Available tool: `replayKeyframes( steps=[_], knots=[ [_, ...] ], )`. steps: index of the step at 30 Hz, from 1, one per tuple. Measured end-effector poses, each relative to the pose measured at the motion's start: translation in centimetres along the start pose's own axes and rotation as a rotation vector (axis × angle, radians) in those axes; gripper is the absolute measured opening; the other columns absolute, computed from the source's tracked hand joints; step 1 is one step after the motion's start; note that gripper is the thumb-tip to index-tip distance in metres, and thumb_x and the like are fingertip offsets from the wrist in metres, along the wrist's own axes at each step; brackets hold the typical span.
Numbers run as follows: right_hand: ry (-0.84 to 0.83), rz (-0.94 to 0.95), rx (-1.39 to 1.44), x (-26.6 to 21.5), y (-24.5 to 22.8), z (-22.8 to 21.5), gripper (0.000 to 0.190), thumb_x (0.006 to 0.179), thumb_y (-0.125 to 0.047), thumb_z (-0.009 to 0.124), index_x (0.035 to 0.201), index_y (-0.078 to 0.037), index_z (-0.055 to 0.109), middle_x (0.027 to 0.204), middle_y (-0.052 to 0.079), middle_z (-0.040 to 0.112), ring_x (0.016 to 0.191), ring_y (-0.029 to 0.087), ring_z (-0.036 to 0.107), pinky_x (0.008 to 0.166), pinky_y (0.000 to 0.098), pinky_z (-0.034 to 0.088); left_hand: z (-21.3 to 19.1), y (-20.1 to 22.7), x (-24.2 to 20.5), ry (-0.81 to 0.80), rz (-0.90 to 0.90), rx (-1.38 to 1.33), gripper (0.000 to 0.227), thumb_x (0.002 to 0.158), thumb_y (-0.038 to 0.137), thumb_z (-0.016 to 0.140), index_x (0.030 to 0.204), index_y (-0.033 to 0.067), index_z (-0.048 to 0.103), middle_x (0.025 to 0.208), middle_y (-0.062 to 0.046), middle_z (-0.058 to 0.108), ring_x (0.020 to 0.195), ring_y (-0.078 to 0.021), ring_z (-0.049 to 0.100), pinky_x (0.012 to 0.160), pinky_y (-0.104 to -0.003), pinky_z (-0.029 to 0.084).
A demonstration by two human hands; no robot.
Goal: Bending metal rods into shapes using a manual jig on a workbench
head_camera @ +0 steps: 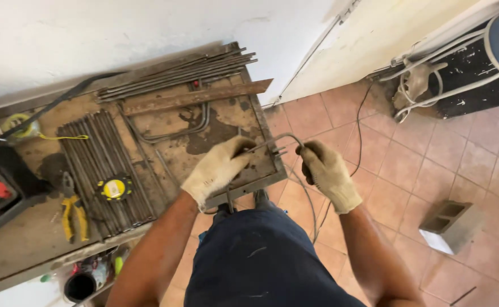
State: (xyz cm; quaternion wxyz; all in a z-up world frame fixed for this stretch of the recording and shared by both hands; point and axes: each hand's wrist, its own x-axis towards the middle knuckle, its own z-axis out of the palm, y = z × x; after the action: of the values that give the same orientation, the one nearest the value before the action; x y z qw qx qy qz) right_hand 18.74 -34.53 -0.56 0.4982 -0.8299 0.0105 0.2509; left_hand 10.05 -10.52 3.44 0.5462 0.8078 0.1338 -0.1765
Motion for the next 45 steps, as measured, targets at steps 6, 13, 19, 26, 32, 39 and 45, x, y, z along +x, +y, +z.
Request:
replayKeyframes(
  steps=[6, 13, 19, 26, 32, 39, 45],
  knots=[
    [-0.097, 0.172, 0.071, 4.7, 10.1, -0.2, 0.029, 0.096, -0.020, 0.063, 0.116, 0.001, 0.067, 0.059, 0.017, 0.059, 0.047, 0.022, 0.061, 0.036, 0.0327, 0.054, 6.6, -3.9, 4.0, 0.069, -0.225, 0.298, 0.037, 0.099, 0.052, 0.052, 0.124, 0.0300, 0.068, 0.119, -0.003, 0.075, 0.118, -0.0272, 0.068, 0.103, -0.047, 0.054],
    [-0.260, 0.155, 0.024, 4.9, 9.3, -1.8, 0.027, 0.097, -0.020, 0.057, 0.106, 0.003, 0.067, 0.055, 0.018, 0.058, 0.045, 0.024, 0.062, 0.036, 0.0306, 0.054, 8.9, -3.1, 5.3, 0.122, -0.301, 0.364, 0.036, 0.100, 0.053, 0.049, 0.114, 0.0276, 0.070, 0.111, -0.005, 0.077, 0.110, -0.0290, 0.072, 0.097, -0.046, 0.057],
    [-0.368, 0.150, -0.028, 5.6, 9.5, -2.8, 0.028, 0.099, -0.024, 0.057, 0.107, 0.002, 0.066, 0.060, 0.020, 0.063, 0.050, 0.025, 0.065, 0.040, 0.0316, 0.058, 11.6, -3.2, 6.3, 0.278, -0.236, 0.668, 0.036, 0.102, 0.052, 0.049, 0.105, 0.0257, 0.074, 0.097, -0.004, 0.078, 0.094, -0.0198, 0.076, 0.084, -0.034, 0.060],
    [-0.484, 0.108, -0.157, 6.5, 9.0, -3.6, 0.032, 0.099, -0.026, 0.052, 0.109, 0.001, 0.065, 0.065, 0.021, 0.069, 0.052, 0.028, 0.070, 0.040, 0.0342, 0.059, 11.4, -3.9, 8.1, 0.236, -0.052, 0.732, 0.031, 0.102, 0.048, 0.050, 0.098, 0.0226, 0.067, 0.084, -0.005, 0.070, 0.088, -0.0217, 0.074, 0.078, -0.039, 0.061],
    [-0.506, 0.114, -0.175, 6.9, 9.7, -3.5, 0.029, 0.098, -0.026, 0.054, 0.109, -0.001, 0.064, 0.068, 0.021, 0.071, 0.054, 0.029, 0.072, 0.043, 0.0344, 0.060, 10.3, -3.4, 8.1, 0.101, -0.074, 0.682, 0.030, 0.103, 0.045, 0.046, 0.101, 0.0213, 0.065, 0.088, -0.006, 0.075, 0.092, -0.0250, 0.076, 0.080, -0.044, 0.062],
    [-0.535, 0.095, -0.203, 6.6, 8.2, -4.0, 0.028, 0.099, -0.028, 0.052, 0.107, -0.003, 0.064, 0.066, 0.018, 0.071, 0.053, 0.027, 0.072, 0.043, 0.0333, 0.061, 10.3, -3.0, 8.1, 0.085, -0.118, 0.683, 0.029, 0.103, 0.045, 0.047, 0.101, 0.0235, 0.066, 0.086, -0.005, 0.074, 0.090, -0.0244, 0.075, 0.079, -0.042, 0.061],
    [-0.492, 0.136, -0.118, 6.3, 7.0, -3.6, 0.030, 0.098, -0.025, 0.057, 0.111, 0.001, 0.065, 0.067, 0.020, 0.069, 0.056, 0.028, 0.071, 0.043, 0.0358, 0.059, 9.1, -1.5, 8.1, 0.071, -0.207, 0.576, 0.037, 0.102, 0.053, 0.042, 0.104, 0.0270, 0.067, 0.089, -0.005, 0.075, 0.093, -0.0273, 0.075, 0.082, -0.046, 0.061]
  ],
)
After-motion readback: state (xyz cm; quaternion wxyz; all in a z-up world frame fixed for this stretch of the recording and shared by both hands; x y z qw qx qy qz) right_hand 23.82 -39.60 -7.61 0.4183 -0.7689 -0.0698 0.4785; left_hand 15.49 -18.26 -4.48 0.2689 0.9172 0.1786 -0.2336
